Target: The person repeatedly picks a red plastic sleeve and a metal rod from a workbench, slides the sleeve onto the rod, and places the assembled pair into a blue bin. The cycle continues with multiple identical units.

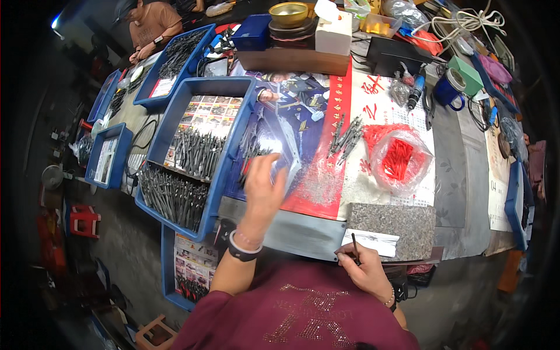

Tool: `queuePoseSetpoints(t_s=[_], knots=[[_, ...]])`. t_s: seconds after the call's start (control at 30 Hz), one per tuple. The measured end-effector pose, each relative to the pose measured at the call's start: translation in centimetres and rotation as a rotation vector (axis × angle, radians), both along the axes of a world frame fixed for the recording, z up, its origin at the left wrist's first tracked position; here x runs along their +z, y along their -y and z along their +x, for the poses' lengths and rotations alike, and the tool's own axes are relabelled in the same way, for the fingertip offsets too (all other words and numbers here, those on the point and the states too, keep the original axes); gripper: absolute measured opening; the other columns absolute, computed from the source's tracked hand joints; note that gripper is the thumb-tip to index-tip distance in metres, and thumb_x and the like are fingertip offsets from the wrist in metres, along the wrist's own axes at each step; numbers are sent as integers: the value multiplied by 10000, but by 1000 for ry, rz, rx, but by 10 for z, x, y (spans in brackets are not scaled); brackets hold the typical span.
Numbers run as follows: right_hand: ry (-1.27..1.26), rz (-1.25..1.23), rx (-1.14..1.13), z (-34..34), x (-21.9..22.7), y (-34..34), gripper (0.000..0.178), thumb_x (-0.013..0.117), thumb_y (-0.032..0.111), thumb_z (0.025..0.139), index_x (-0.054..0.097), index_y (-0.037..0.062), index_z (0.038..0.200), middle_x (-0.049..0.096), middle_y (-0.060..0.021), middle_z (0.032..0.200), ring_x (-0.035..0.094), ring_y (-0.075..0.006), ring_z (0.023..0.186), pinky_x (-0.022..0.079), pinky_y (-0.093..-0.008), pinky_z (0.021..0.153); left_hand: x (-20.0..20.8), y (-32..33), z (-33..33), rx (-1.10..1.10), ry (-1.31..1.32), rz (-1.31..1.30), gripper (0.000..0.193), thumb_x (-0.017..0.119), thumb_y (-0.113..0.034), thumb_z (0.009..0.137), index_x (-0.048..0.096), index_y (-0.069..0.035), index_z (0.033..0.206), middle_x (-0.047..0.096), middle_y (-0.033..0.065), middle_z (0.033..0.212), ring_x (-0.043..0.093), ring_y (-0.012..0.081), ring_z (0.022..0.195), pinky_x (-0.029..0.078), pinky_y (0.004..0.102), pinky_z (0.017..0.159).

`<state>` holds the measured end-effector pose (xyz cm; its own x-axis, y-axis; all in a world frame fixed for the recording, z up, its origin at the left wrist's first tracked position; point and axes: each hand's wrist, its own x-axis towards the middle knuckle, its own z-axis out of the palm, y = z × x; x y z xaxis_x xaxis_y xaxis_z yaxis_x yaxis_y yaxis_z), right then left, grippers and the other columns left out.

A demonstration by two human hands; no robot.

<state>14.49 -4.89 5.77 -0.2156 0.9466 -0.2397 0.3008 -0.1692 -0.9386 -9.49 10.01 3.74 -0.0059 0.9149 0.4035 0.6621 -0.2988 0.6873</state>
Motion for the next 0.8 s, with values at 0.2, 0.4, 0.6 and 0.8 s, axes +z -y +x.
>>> queuePoseSetpoints(t_s=[0.2, 0.4, 0.6, 0.8], knots=[[-4, 89, -15, 10, -1, 9, 188, 635, 145, 905, 641, -15, 1002, 674, -158, 783, 638, -248, 618, 486, -319, 579, -18, -60, 82, -126, 93, -126, 179, 622, -87, 856, 640, -14, 1018, 612, 182, 943, 617, 360, 869, 493, 417, 749], [72, 31, -58, 29, 4, 24, 189, 626, 124, 906, 634, -27, 1019, 674, -159, 819, 648, -256, 683, 499, -324, 628, -56, -114, 114, -27, -129, -216, 197, 650, -180, 819, 652, -16, 927, 629, 221, 928, 616, 406, 877, 489, 481, 772], [45, 74, -75, 30, 3, 24, 224, 628, 147, 899, 634, -16, 1052, 671, -194, 850, 654, -340, 729, 503, -372, 657, -55, -117, 109, -62, -281, -323, 235, 628, -185, 784, 652, 17, 901, 661, 243, 895, 628, 441, 867, 495, 509, 758], [28, 54, -104, 28, 11, 18, 217, 620, 142, 903, 633, -18, 1049, 674, -171, 829, 662, -266, 705, 505, -332, 655, -11, -75, 95, -17, 155, -361, 152, 670, -116, 833, 647, 18, 901, 683, 115, 766, 663, 206, 727, 510, 315, 669]])
